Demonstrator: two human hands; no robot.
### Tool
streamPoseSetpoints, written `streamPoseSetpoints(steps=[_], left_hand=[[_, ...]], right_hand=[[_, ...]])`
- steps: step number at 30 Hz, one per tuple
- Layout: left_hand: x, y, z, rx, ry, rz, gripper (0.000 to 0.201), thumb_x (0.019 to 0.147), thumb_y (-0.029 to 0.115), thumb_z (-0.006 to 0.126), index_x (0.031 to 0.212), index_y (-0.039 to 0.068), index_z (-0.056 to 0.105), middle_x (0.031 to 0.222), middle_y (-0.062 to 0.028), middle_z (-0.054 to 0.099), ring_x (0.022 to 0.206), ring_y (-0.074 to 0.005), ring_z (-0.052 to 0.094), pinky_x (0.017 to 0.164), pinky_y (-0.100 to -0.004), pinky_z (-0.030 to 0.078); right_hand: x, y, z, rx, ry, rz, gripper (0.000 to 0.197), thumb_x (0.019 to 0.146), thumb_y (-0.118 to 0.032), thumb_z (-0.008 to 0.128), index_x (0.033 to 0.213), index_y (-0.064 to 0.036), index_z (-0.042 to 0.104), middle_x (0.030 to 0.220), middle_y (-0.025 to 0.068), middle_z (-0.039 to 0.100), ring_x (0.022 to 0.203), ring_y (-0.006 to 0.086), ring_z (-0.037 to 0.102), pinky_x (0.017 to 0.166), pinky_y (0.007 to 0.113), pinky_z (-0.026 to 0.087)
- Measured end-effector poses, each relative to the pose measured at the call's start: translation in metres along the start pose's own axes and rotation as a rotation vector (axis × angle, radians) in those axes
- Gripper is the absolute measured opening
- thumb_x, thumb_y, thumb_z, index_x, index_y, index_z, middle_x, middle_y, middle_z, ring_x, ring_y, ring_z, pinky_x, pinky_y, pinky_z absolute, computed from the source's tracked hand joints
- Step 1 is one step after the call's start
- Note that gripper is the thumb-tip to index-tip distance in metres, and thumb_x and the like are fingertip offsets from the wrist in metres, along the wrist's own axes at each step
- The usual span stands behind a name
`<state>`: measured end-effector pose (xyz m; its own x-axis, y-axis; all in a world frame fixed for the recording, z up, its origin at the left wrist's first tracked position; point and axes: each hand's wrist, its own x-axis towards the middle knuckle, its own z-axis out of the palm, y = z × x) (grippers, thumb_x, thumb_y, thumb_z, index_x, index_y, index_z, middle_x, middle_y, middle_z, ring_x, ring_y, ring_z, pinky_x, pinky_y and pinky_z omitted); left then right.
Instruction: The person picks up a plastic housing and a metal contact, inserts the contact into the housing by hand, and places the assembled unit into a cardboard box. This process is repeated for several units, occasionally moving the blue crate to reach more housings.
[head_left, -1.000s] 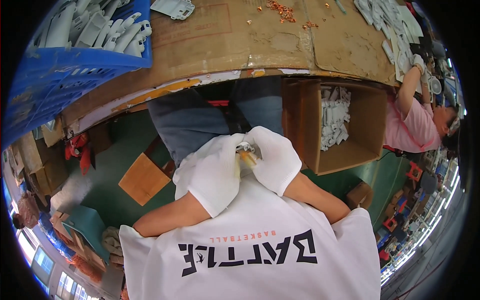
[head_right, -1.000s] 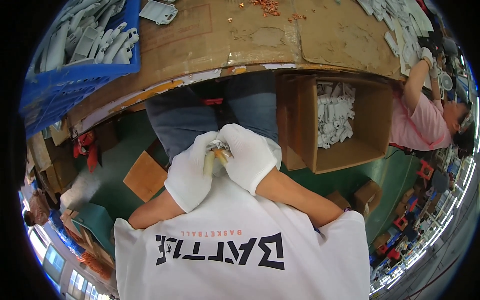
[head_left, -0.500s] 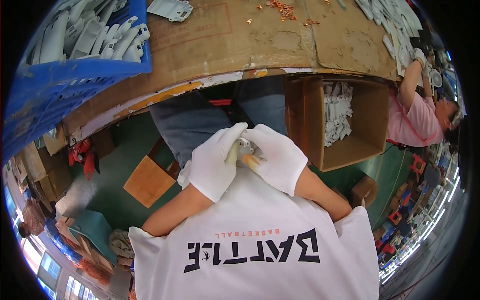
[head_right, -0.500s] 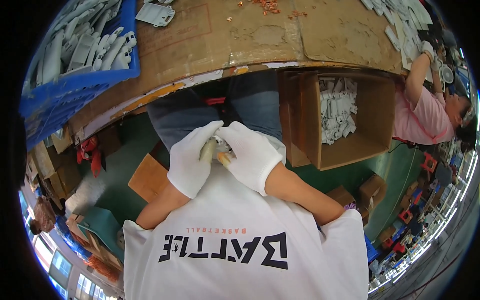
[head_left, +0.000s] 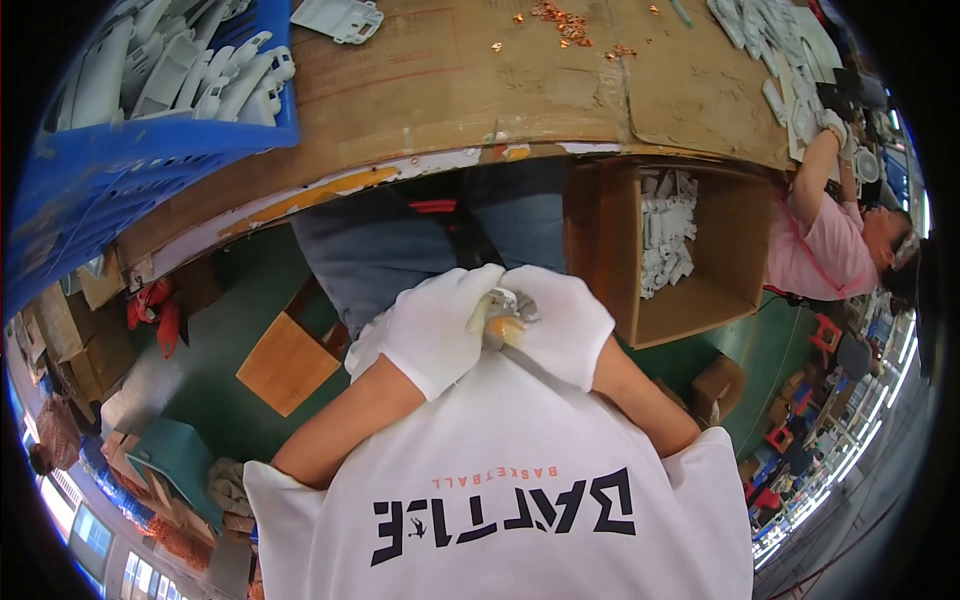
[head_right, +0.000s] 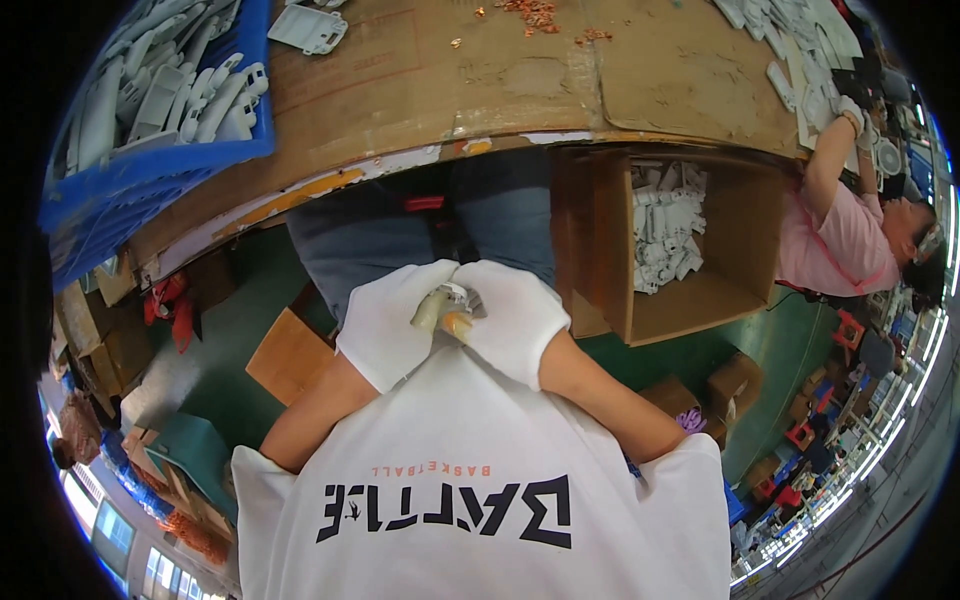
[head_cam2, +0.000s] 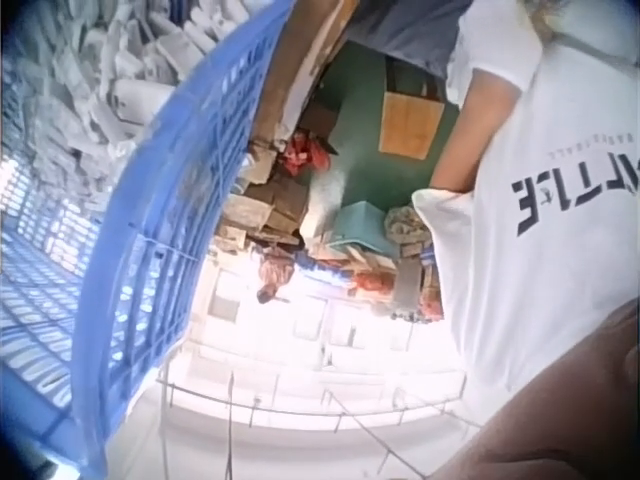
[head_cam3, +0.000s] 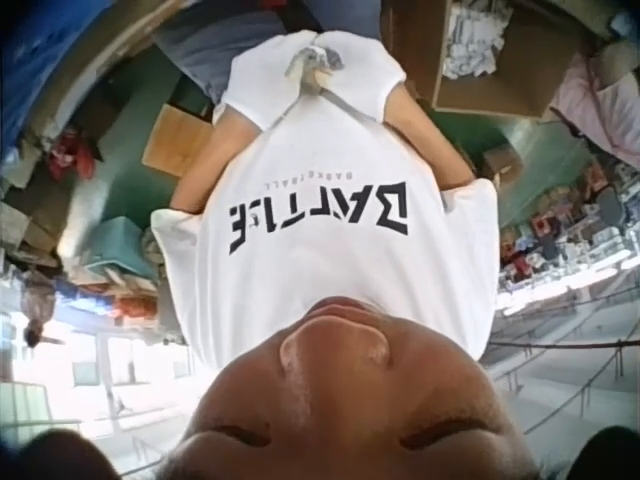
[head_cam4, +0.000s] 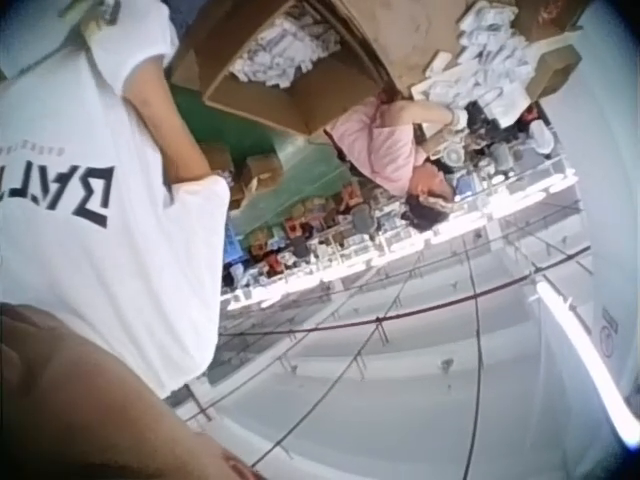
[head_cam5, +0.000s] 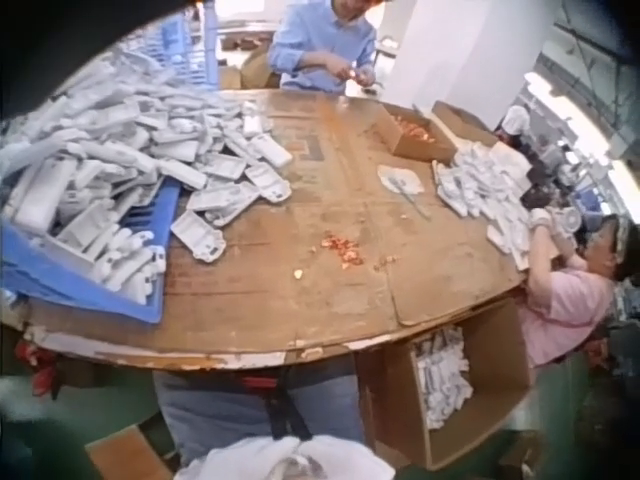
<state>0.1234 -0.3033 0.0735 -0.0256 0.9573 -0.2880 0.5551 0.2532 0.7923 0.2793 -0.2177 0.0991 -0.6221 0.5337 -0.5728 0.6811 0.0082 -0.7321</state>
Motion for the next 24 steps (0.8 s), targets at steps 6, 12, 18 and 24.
streamPoseSetpoints(steps=[6,12,18,24], left_hand=[[0.006,0.003,0.006,-0.01,-0.015,-0.051,0.028,0.083,0.002,0.063,0.111,0.009,0.064,0.097,-0.015,0.068,0.088,-0.0353,0.066,0.076,-0.0375,0.054],[0.009,0.009,-0.01,-0.151,0.143,-0.093,0.027,0.083,0.002,0.063,0.109,0.006,0.065,0.097,-0.017,0.069,0.089,-0.0343,0.067,0.077,-0.0367,0.054],[-0.003,0.025,-0.026,-0.444,0.066,-0.316,0.028,0.085,0.01,0.066,0.113,0.008,0.065,0.1,-0.0126,0.07,0.091,-0.027,0.07,0.079,-0.0314,0.053],[-0.012,0.013,-0.023,-0.784,-0.165,-0.419,0.038,0.093,0.005,0.06,0.13,-0.003,0.056,0.117,-0.0103,0.064,0.104,-0.0145,0.061,0.085,-0.0259,0.051]], right_hand=[[-0.003,0.004,0.015,-0.08,0.108,0.014,0.023,0.079,-0.015,0.066,0.1,-0.0064,0.063,0.096,0.0148,0.064,0.094,0.0361,0.061,0.082,0.042,0.048],[-0.009,-0.008,0.011,0.129,0.34,-0.084,0.04,0.084,-0.009,0.063,0.123,-0.0082,0.054,0.105,0.0153,0.063,0.093,0.0324,0.065,0.082,0.035,0.051],[-0.016,0.002,-0.004,-0.45,0.324,-0.653,0.032,0.085,-0.011,0.058,0.115,-0.0015,0.057,0.115,0.0143,0.054,0.084,0.0274,0.065,0.066,0.033,0.054],[-0.024,0.007,-0.008,-0.576,0.043,-0.545,0.033,0.082,-0.006,0.056,0.115,-0.0014,0.057,0.116,0.0127,0.054,0.08,0.0242,0.064,0.061,0.034,0.053]])
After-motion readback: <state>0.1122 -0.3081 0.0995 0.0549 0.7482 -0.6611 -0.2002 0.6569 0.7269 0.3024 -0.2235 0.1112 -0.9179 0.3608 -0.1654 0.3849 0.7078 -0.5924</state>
